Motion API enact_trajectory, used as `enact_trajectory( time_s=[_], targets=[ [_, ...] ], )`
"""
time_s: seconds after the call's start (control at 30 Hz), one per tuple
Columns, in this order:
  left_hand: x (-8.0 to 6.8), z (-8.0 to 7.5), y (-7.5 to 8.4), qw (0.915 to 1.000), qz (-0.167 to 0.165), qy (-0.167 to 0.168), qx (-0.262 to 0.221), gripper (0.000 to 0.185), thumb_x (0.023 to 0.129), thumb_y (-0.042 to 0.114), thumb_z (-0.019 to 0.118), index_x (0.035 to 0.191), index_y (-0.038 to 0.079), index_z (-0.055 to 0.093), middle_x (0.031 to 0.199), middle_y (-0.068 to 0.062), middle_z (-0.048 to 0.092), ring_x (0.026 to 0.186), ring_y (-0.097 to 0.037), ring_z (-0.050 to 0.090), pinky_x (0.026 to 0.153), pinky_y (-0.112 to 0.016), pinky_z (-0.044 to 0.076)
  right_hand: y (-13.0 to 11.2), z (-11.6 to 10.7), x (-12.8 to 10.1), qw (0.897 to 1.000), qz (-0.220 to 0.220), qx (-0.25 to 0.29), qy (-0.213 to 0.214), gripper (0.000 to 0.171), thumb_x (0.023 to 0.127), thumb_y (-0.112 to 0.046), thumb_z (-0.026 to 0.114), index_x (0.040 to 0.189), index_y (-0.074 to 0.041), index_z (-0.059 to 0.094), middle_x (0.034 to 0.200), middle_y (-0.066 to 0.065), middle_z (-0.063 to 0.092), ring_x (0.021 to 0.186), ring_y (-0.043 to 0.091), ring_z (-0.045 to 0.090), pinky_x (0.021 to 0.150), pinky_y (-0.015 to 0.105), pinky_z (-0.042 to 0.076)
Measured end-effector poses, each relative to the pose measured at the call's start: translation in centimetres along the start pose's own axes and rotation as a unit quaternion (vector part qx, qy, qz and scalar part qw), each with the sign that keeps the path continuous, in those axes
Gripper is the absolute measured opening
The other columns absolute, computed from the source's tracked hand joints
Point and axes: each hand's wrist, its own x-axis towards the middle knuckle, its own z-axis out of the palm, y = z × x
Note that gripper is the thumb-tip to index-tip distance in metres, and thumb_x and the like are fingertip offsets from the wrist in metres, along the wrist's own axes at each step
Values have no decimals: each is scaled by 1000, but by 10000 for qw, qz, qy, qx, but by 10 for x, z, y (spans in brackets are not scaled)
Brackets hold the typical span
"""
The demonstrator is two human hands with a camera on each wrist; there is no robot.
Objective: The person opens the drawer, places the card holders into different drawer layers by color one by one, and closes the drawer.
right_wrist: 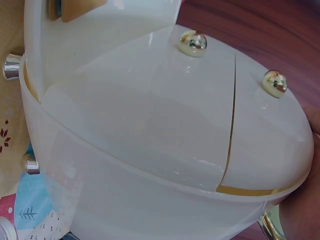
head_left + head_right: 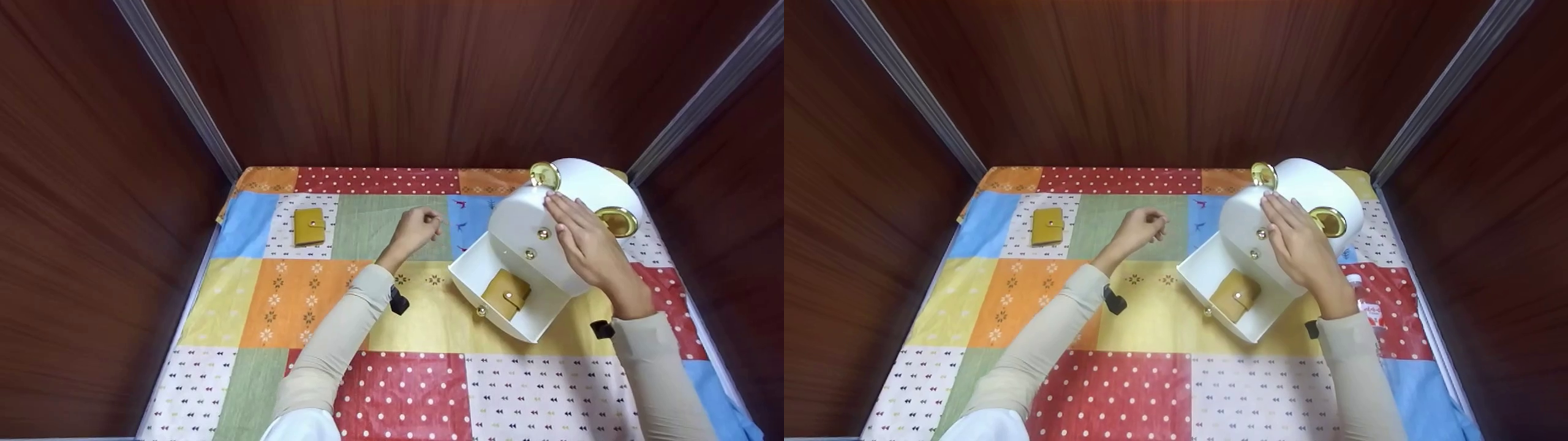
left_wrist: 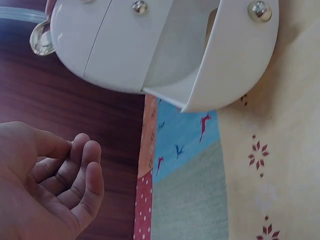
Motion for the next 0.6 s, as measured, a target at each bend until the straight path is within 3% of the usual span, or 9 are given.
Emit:
enact_trajectory(
  time_s=[0.17,0.33,0.6],
  targets=[
    [3,-12,0,9999,-26,119,-13,21,105,9,58,114,-1,75,88,-12,75,64,-6,62,59,-17,48,0,0,0,10000,41,-6,0,48,111,-10,45,159,-6,48,165,15,48,154,38,44,135,37,17],
    [4,-22,0,9998,49,182,-23,21,106,11,59,113,-1,76,92,-17,76,68,-12,67,60,-18,49,0,0,1,10000,29,-20,10,48,111,-10,45,158,-6,49,164,16,48,154,38,44,135,37,18],
    [6,-40,-4,9994,106,341,-15,22,107,13,60,113,-1,76,80,-4,70,72,-19,71,61,-19,49,-1,0,-1,10000,44,-34,-1,48,111,-10,45,158,-5,49,164,15,48,154,37,44,135,37,18]
  ],
)
